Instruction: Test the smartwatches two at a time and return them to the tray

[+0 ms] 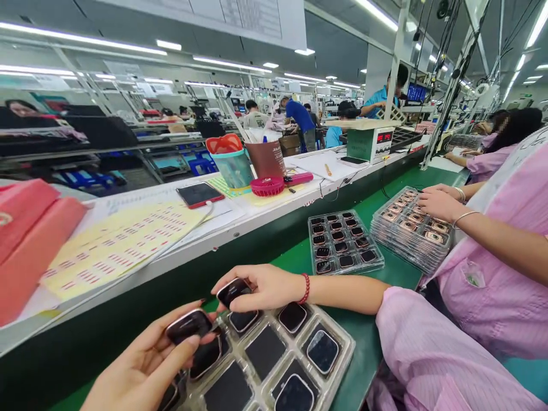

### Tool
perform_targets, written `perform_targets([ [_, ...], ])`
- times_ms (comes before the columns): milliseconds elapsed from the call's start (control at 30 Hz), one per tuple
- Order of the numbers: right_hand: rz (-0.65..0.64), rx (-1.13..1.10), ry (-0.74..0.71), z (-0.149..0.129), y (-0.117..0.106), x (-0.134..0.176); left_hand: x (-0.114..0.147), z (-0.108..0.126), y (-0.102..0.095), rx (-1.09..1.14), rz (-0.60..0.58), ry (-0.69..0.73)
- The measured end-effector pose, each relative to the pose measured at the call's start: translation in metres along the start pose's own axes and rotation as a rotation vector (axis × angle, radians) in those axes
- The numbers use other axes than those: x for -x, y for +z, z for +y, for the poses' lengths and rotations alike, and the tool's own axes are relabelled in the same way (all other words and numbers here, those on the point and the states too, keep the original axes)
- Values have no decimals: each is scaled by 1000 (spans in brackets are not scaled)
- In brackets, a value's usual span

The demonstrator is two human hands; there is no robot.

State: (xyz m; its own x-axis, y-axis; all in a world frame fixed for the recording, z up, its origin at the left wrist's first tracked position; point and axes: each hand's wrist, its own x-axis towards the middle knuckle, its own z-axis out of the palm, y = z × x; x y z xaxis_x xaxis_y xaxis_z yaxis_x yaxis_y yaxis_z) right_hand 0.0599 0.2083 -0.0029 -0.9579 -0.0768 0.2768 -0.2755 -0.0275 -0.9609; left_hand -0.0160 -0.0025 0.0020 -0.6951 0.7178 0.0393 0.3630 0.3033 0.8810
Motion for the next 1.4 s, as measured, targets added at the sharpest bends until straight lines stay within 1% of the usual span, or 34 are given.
perform_targets([
  [100, 1, -2, 11, -1, 0, -1, 3, 14, 2, 96, 103, -41],
  [233, 18, 13, 29, -7, 4, 1, 12, 40, 7, 115, 107, -78],
  [333, 61, 37, 12, -12, 10, 8, 17, 48, 11, 214, 123, -78],
  [400, 62, 51, -8, -11, 11, 11, 17, 45, 13, 298, 143, -41],
  [500, 36, 87, -28, -5, 6, 10, 13, 31, 14, 372, 180, 27],
  [633, 33, 129, -25, -2, 3, 10, 10, 20, 15, 405, 169, 82],
  [900, 77, 139, -13, -13, 6, 13, 11, 20, 15, 370, 126, 105],
  [1100, 62, 135, -31, -15, 8, 13, 14, 22, 16, 339, 123, 94],
  [1267, 76, 160, -11, -16, 8, 13, 16, 25, 15, 341, 107, 72],
  [1400, 81, 167, -36, -17, 9, 13, 16, 25, 15, 354, 108, 65],
])
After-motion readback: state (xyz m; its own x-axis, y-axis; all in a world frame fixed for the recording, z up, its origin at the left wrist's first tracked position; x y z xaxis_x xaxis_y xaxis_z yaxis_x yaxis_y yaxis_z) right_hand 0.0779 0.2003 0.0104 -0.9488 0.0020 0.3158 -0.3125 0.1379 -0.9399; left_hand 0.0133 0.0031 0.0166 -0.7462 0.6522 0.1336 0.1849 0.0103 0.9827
